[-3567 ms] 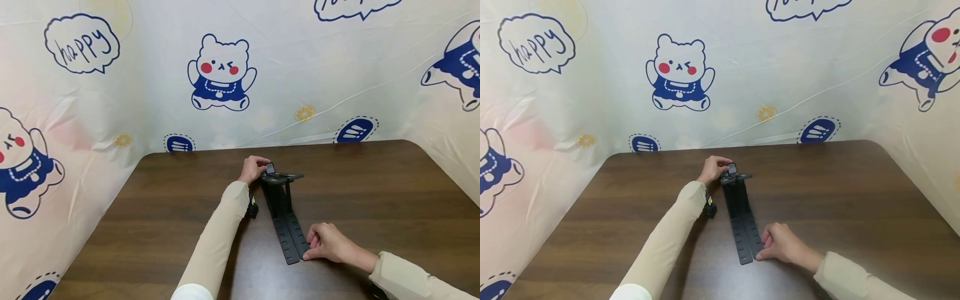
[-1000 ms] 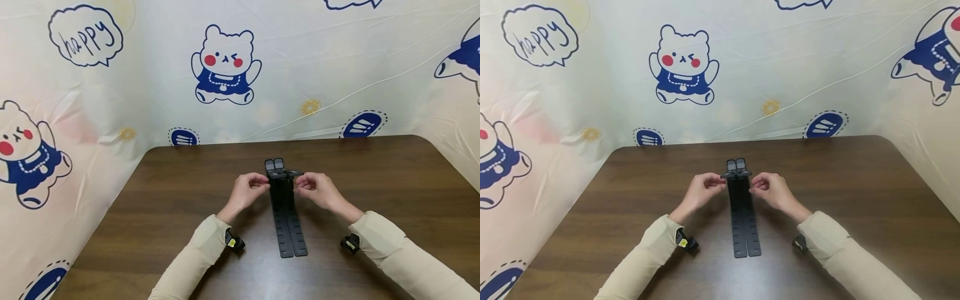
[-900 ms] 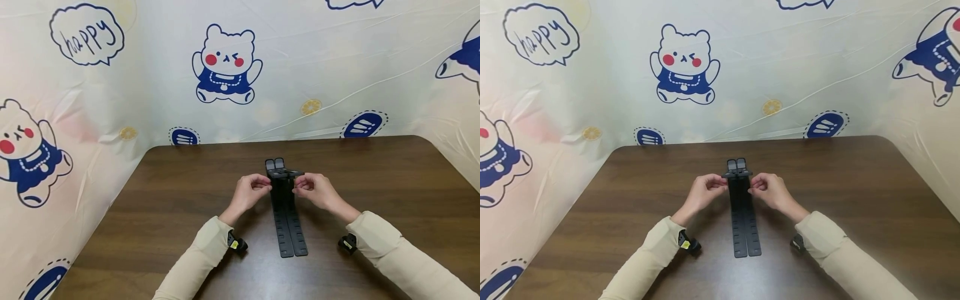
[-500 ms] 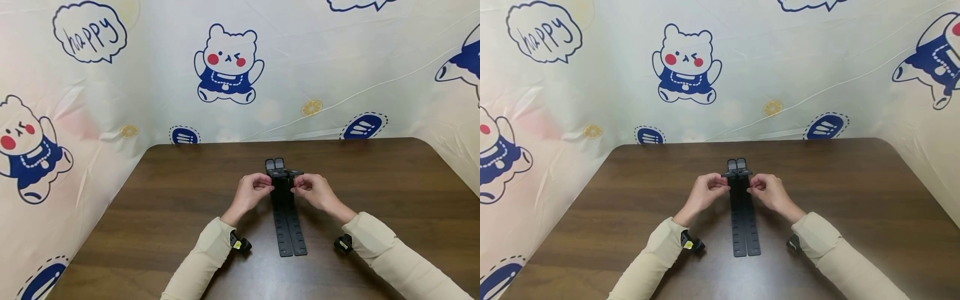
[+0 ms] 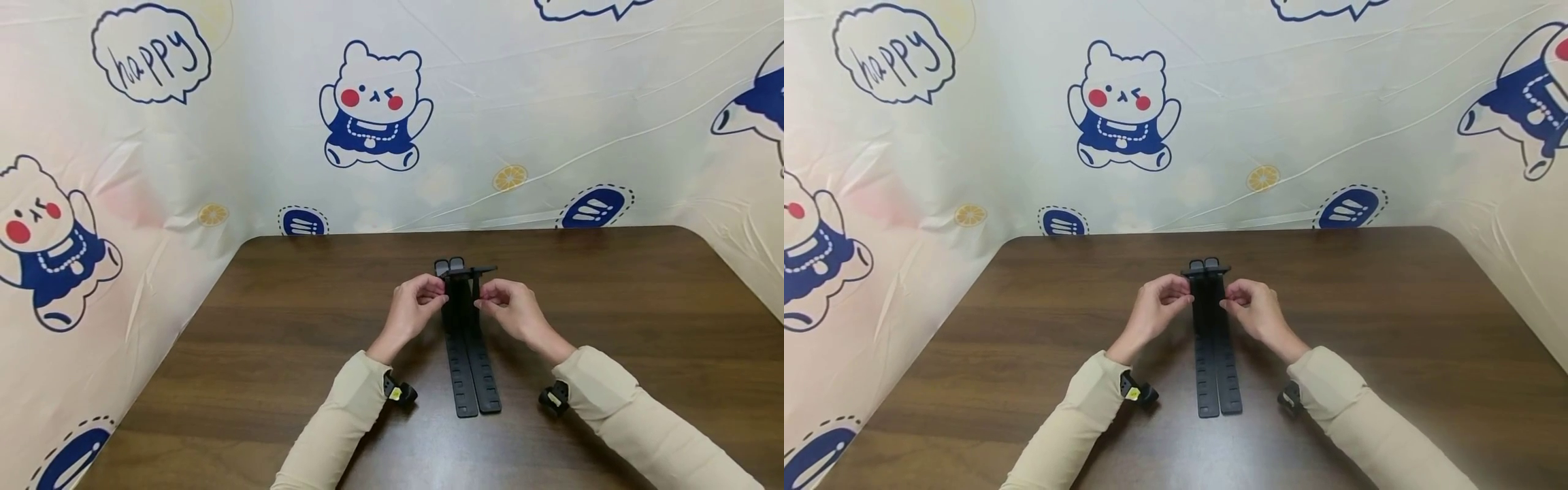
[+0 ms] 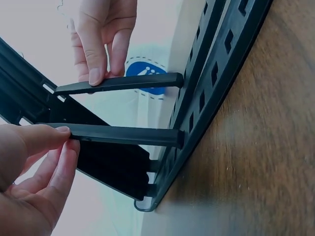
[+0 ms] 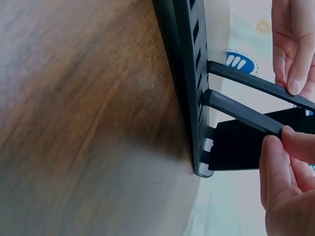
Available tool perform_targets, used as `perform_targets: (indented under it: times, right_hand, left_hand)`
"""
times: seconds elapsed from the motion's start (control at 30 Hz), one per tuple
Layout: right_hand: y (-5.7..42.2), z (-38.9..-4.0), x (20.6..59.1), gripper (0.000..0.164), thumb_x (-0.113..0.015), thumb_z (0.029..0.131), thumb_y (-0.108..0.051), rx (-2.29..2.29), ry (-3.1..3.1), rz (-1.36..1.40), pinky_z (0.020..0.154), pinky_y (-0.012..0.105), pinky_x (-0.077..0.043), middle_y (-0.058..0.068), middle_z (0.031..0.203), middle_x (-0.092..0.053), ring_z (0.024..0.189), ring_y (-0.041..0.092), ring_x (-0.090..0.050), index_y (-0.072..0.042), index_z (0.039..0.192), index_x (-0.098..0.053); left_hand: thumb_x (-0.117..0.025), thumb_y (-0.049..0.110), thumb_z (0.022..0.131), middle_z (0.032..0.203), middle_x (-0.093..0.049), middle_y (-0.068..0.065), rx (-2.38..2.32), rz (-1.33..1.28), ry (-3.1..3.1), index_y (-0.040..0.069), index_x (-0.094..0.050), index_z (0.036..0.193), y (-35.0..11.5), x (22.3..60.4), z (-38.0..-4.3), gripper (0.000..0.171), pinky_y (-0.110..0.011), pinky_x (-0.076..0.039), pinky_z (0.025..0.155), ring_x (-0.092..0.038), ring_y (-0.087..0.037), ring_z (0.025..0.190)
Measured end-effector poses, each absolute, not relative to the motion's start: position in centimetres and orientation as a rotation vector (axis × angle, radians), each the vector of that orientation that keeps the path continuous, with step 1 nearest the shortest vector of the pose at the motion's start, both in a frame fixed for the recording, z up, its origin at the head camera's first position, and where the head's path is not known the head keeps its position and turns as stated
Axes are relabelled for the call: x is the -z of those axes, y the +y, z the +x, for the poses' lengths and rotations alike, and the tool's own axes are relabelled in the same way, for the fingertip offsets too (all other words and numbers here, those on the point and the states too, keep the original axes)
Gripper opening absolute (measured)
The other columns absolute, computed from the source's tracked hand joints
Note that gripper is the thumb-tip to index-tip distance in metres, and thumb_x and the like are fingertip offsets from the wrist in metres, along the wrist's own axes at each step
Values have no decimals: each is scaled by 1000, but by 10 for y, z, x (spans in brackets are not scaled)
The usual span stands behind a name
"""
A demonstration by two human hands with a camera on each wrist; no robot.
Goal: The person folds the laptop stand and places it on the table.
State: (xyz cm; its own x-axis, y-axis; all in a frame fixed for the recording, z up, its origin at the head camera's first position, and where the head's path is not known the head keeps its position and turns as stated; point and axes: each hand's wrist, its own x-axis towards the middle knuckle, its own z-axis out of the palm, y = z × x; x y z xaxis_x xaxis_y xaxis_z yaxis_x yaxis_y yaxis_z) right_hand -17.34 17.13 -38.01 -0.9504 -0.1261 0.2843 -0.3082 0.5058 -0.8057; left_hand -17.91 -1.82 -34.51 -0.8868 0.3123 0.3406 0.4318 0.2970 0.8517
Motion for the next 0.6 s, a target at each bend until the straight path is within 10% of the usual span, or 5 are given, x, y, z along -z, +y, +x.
perform_targets:
  times: [0.6]
  right_hand:
    - [164,-182,384,12,-65,78,-1,-1451,-2506,255,67,32,-49,14,85,-64,75,23,-60,4,89,-60]
  left_hand:
    - [-60,-9,78,86,-60,-25,1655,-659,-2396,-10,-57,90,-13,354,-190,12,-41,-49,71,-59,-34,78]
